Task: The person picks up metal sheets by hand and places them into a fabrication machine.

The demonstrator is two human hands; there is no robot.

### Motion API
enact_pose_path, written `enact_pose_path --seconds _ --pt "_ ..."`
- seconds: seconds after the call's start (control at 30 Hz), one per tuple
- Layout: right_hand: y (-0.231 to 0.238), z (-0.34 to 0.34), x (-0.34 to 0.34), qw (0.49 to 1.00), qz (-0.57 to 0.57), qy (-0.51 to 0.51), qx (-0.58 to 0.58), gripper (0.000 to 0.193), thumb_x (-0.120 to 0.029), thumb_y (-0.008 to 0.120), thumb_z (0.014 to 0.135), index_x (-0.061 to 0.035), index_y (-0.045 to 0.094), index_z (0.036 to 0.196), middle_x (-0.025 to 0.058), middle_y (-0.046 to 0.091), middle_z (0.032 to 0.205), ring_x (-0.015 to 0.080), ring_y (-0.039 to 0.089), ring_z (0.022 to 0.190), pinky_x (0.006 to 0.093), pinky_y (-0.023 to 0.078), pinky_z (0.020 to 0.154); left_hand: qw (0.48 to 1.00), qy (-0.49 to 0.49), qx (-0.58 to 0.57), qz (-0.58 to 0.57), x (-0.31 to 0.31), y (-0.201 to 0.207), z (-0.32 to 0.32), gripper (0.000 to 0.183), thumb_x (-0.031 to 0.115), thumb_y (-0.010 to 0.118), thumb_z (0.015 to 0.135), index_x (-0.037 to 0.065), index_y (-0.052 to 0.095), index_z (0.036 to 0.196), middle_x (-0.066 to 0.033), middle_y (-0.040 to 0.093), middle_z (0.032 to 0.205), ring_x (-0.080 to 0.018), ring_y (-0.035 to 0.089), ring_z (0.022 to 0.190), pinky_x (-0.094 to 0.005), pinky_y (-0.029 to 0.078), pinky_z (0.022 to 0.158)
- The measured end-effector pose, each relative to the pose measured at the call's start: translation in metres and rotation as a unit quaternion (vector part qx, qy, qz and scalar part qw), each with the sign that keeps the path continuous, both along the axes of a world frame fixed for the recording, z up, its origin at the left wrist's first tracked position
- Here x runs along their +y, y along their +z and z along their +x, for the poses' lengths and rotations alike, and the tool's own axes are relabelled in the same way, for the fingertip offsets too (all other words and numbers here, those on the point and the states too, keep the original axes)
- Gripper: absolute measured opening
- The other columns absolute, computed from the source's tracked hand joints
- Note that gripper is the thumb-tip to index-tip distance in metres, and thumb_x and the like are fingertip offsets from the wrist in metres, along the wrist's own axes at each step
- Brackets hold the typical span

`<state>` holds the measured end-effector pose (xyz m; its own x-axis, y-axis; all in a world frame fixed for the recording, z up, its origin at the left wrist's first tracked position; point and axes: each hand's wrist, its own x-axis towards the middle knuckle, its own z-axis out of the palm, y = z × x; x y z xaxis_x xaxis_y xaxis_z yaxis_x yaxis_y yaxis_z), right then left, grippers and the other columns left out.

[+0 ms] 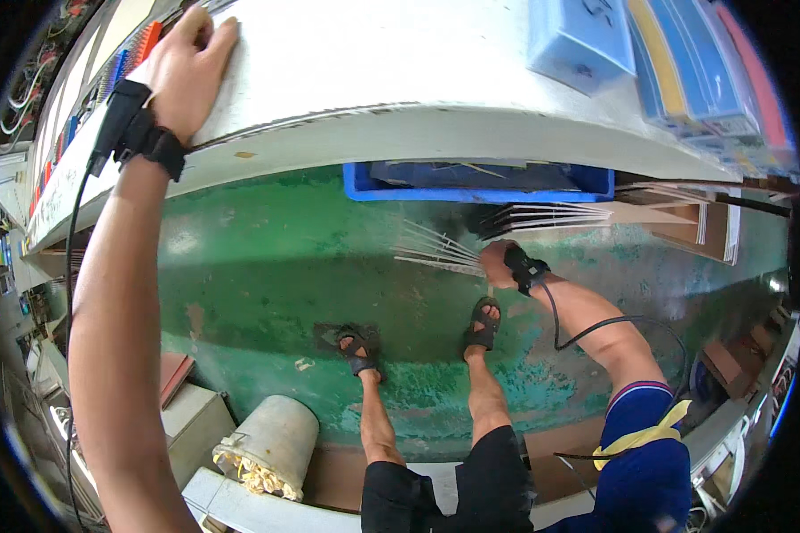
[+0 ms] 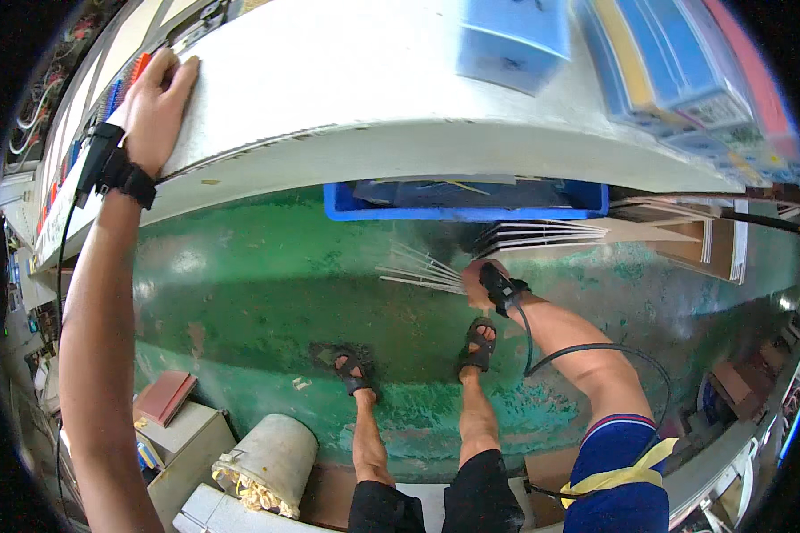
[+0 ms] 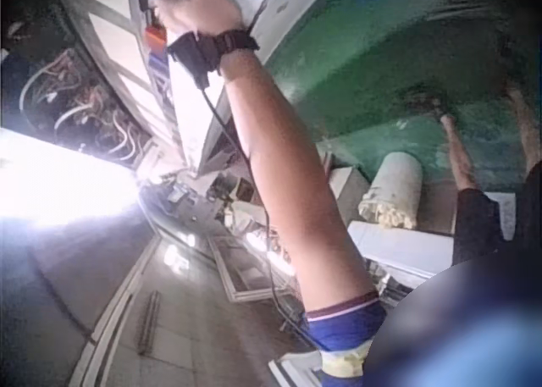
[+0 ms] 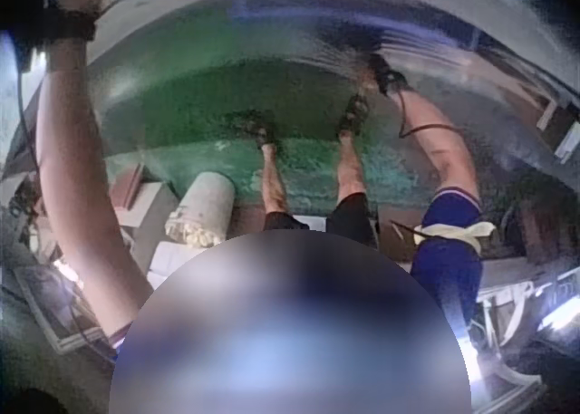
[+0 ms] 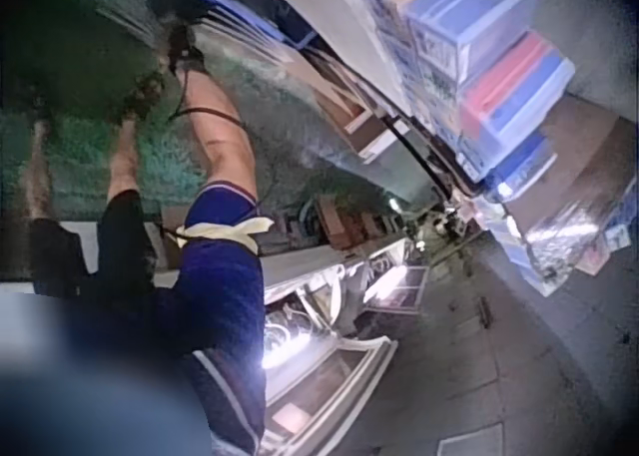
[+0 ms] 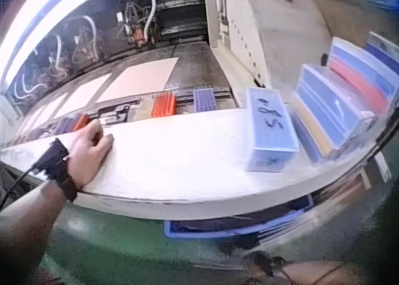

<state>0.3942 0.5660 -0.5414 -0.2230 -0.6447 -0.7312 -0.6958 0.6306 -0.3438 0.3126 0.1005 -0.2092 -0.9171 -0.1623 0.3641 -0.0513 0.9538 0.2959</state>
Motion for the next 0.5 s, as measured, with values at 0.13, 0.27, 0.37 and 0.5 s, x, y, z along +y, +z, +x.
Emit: enact_pose_path --seconds 0.13,0.27,0.37,0.5 --pt "0.033 0.005 -0.068 0.999 0.030 0.019 0.019 0.013 -0.012 0.067 0.070 -0.0001 0.073 0.073 0.0213 0.070 0.075 0.0363 0.072 0.076 0.0456 0.057 0.062 1.000 0.019 -0.019 0.005 -0.004 0.001 0.006 0.040 0.038 0.060 0.096 -0.001 0.054 0.091 -0.0164 0.049 0.073 -0.0249 0.047 0.068 -0.0370 0.044 0.069" --pt "0.025 0.006 -0.089 0.994 -0.086 0.002 0.072 0.016 -0.009 0.067 0.071 -0.0035 0.072 0.085 0.0212 0.072 0.084 0.0349 0.072 0.079 0.0413 0.058 0.067 1.000 0.010 -0.021 -0.002 -0.006 0.004 0.008 0.037 0.036 0.061 0.096 0.000 0.054 0.091 -0.0143 0.050 0.073 -0.0233 0.047 0.069 -0.0358 0.044 0.070" --pt "-0.037 -0.010 -0.081 0.985 -0.161 -0.006 0.054 0.015 -0.012 0.064 0.072 0.0003 0.067 0.081 0.0217 0.068 0.073 0.0360 0.072 0.076 0.0457 0.055 0.061 1.000 0.007 -0.015 0.025 -0.008 0.005 0.006 0.036 0.035 0.061 0.096 0.000 0.054 0.090 -0.0126 0.051 0.073 -0.0213 0.047 0.069 -0.0346 0.044 0.070" --pt "-0.138 -0.013 -0.026 0.883 -0.279 -0.348 -0.144 0.020 -0.022 0.055 0.092 -0.0044 0.064 0.087 0.0167 0.066 0.070 0.0323 0.065 0.062 0.0407 0.049 0.057 0.999 -0.030 0.008 0.020 -0.004 -0.006 -0.008 0.035 0.032 0.061 0.097 0.000 0.053 0.088 -0.0093 0.046 0.073 -0.0176 0.043 0.070 -0.0324 0.041 0.068"
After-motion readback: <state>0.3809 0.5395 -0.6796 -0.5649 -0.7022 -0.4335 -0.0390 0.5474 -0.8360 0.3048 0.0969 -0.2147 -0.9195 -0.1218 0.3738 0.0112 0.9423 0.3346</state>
